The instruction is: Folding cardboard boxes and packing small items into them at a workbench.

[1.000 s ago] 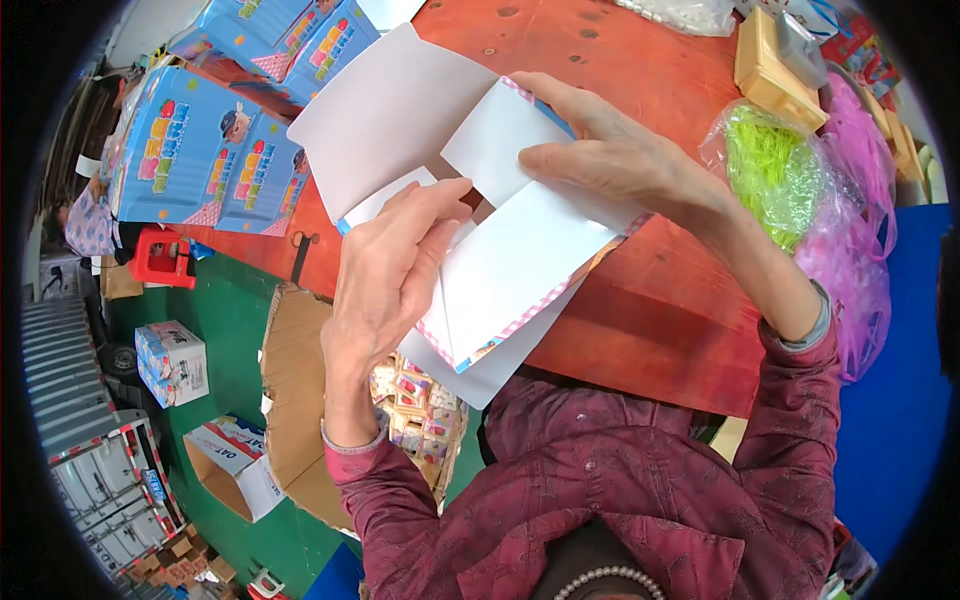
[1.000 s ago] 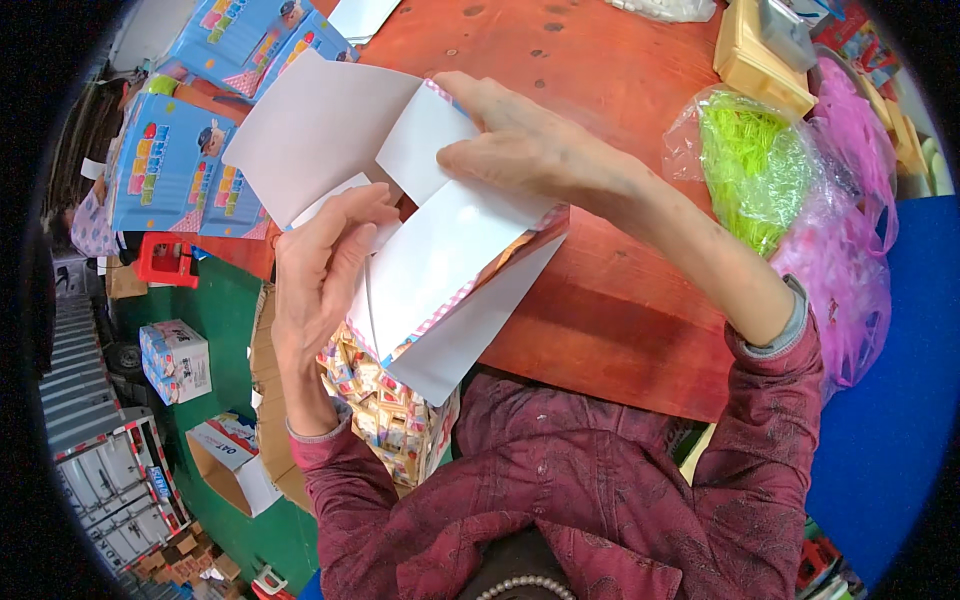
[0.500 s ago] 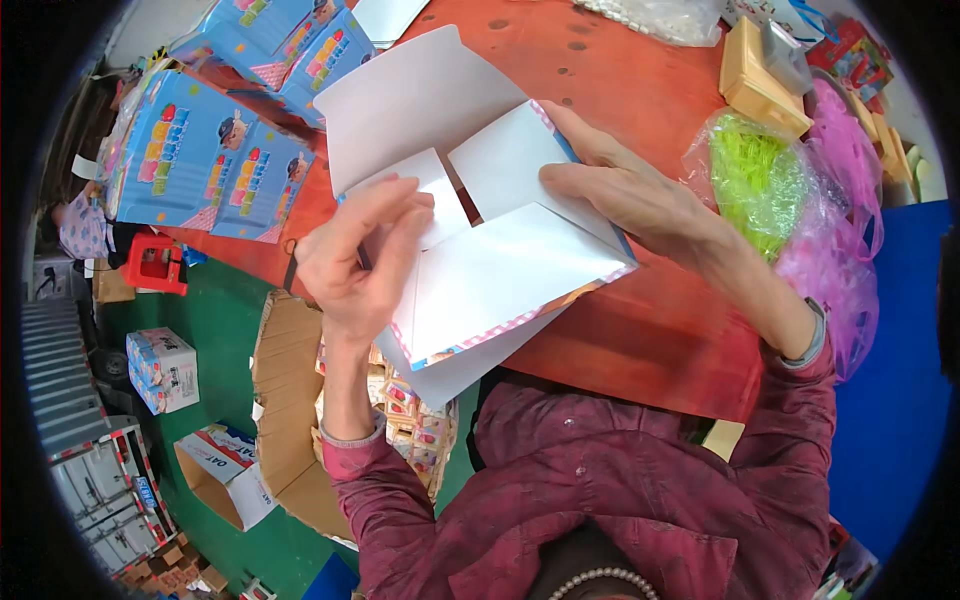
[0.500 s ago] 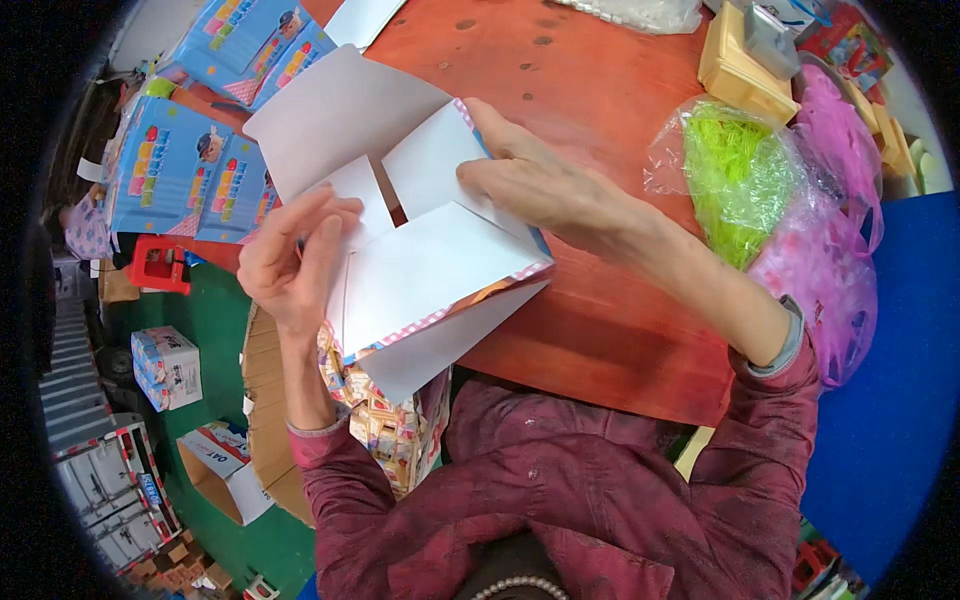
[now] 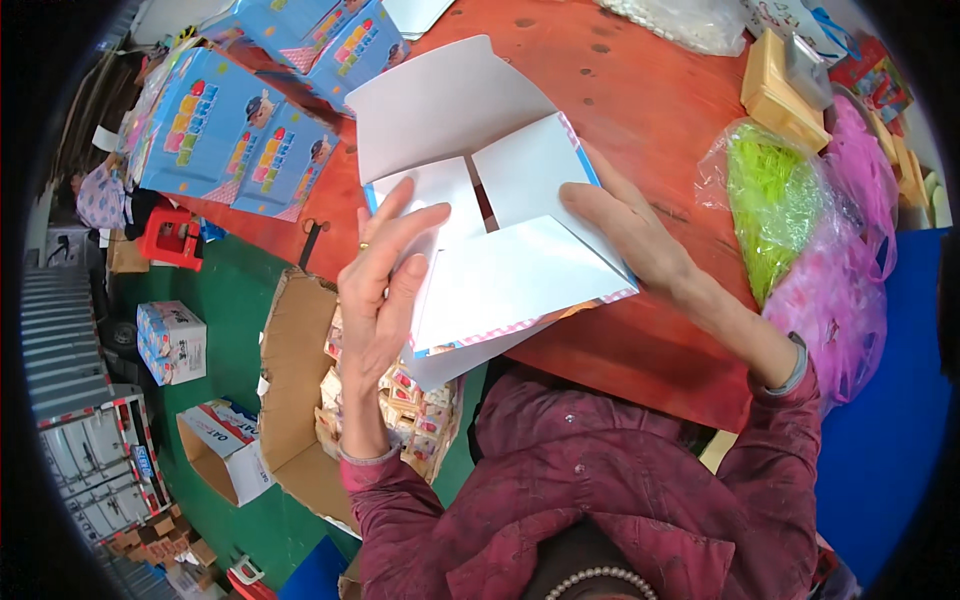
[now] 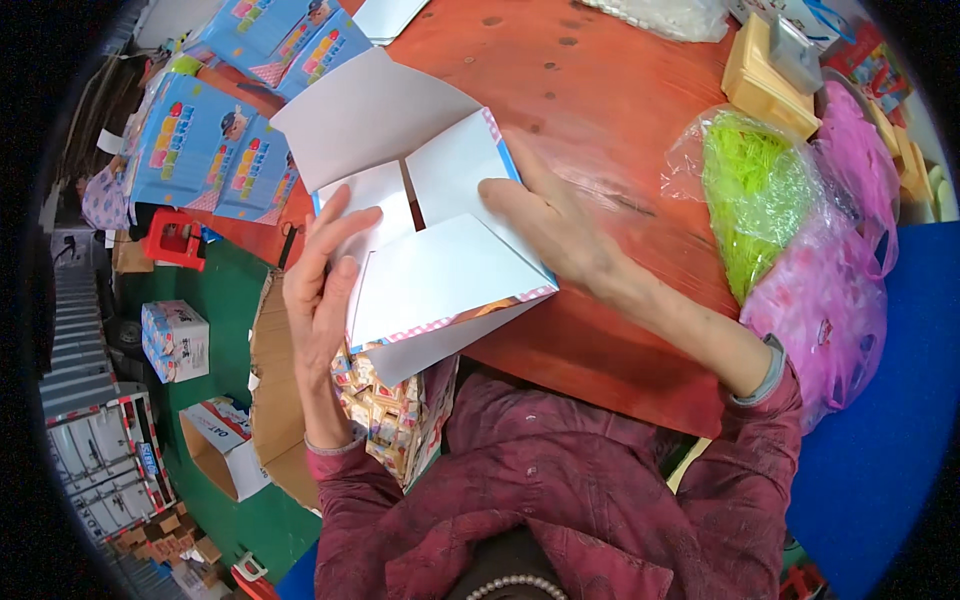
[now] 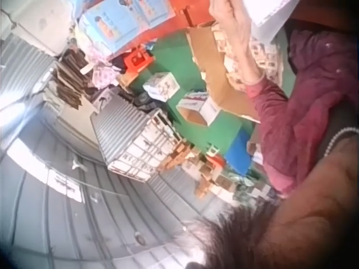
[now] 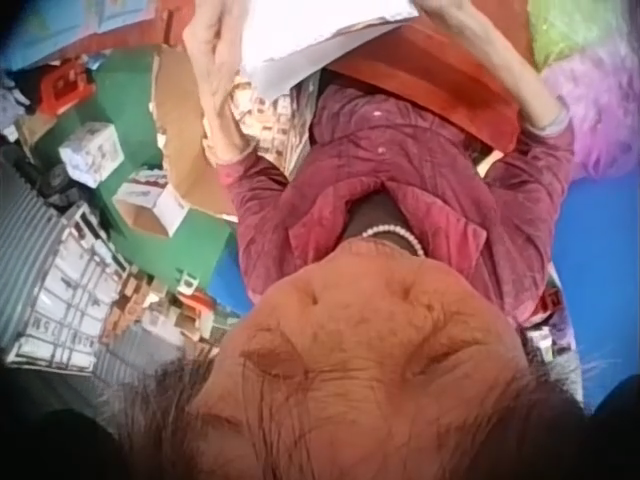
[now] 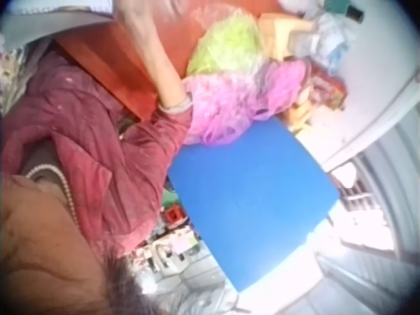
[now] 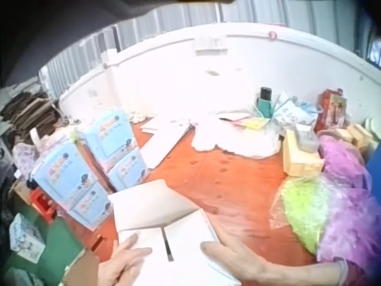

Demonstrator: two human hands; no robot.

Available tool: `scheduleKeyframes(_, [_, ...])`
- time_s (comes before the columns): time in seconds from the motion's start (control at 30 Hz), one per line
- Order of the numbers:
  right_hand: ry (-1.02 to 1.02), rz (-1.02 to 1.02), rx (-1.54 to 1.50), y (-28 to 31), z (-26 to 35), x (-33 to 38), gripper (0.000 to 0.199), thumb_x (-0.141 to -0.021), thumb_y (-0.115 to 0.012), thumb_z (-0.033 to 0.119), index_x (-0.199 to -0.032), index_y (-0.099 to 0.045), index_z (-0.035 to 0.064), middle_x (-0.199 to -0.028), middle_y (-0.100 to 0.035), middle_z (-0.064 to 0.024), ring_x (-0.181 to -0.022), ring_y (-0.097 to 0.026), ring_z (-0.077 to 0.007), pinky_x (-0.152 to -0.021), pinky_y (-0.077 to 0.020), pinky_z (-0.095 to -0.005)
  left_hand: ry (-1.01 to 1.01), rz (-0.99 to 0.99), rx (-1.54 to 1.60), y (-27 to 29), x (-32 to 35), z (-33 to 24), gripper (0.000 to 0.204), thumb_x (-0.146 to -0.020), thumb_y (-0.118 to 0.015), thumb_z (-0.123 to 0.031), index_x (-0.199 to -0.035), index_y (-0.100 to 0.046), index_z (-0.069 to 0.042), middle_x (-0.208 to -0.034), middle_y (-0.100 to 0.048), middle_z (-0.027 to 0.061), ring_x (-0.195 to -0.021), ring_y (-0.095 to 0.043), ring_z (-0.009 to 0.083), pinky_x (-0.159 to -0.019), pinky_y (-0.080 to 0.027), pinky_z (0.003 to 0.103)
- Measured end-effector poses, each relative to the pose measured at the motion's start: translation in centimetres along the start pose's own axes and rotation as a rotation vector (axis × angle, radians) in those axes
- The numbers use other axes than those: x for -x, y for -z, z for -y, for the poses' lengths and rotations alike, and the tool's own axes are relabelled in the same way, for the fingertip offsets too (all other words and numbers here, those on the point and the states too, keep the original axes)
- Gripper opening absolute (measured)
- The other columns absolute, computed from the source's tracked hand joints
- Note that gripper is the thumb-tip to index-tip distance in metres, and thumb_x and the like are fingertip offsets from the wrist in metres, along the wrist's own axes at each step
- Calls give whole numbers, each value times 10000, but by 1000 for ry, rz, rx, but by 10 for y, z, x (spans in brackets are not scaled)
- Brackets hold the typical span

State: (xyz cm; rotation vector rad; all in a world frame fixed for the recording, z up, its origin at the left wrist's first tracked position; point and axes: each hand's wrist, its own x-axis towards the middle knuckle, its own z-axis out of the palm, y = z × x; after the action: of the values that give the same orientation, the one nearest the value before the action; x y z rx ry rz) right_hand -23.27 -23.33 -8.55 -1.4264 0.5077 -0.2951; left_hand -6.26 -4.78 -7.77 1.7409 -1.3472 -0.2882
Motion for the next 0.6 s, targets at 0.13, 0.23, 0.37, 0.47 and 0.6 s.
scheduleKeyframes(0.13, [123,-75,-51,-4,-14,3,515,-927,-434,181,-1397,-322,5,-1237,-501,-108,-1059,-512,-150,-930,-404,-281,5,-13,213,-2,-4,8,319,-844,-585,-109,-1138,-623,9,-1299,-534,187,-1257,-464,288,-1044,-329,399])
scheduleKeyframes(0.23, [105,-172,-142,-26,0,22,552,-893,-411,143,-1402,-280,-27,-1279,-455,-142,-1157,-434,-209,-1008,-328,-323,-174,122,256,19,-23,17,407,-786,-610,-48,-1187,-589,19,-1329,-511,175,-1267,-449,290,-1060,-316,407])
scheduleKeyframes(0.37, [169,-302,-107,-51,8,56,643,-942,-380,130,-1465,-43,-34,-1453,-248,-157,-1327,-259,-223,-1100,-193,-308,-226,152,450,31,-63,-1,519,-734,-606,5,-1249,-541,21,-1385,-455,163,-1315,-391,290,-1077,-293,400])
scheduleKeyframes(0.47, [159,-315,-98,-56,-1,65,674,-972,-386,165,-1467,27,-31,-1497,-163,-154,-1364,-196,-230,-1114,-158,-315,-283,289,304,30,-77,-4,582,-714,-552,55,-1290,-512,-17,-1427,-390,141,-1345,-349,273,-1089,-274,363])
scheduleKeyframes(0.6, [63,-285,-256,-58,-10,60,675,-990,-415,247,-1472,-19,-10,-1493,-185,-141,-1366,-217,-227,-1113,-186,-332,-312,320,140,15,-79,27,537,-720,-559,53,-1253,-522,-1,-1395,-419,148,-1305,-398,298,-1038,-350,367])
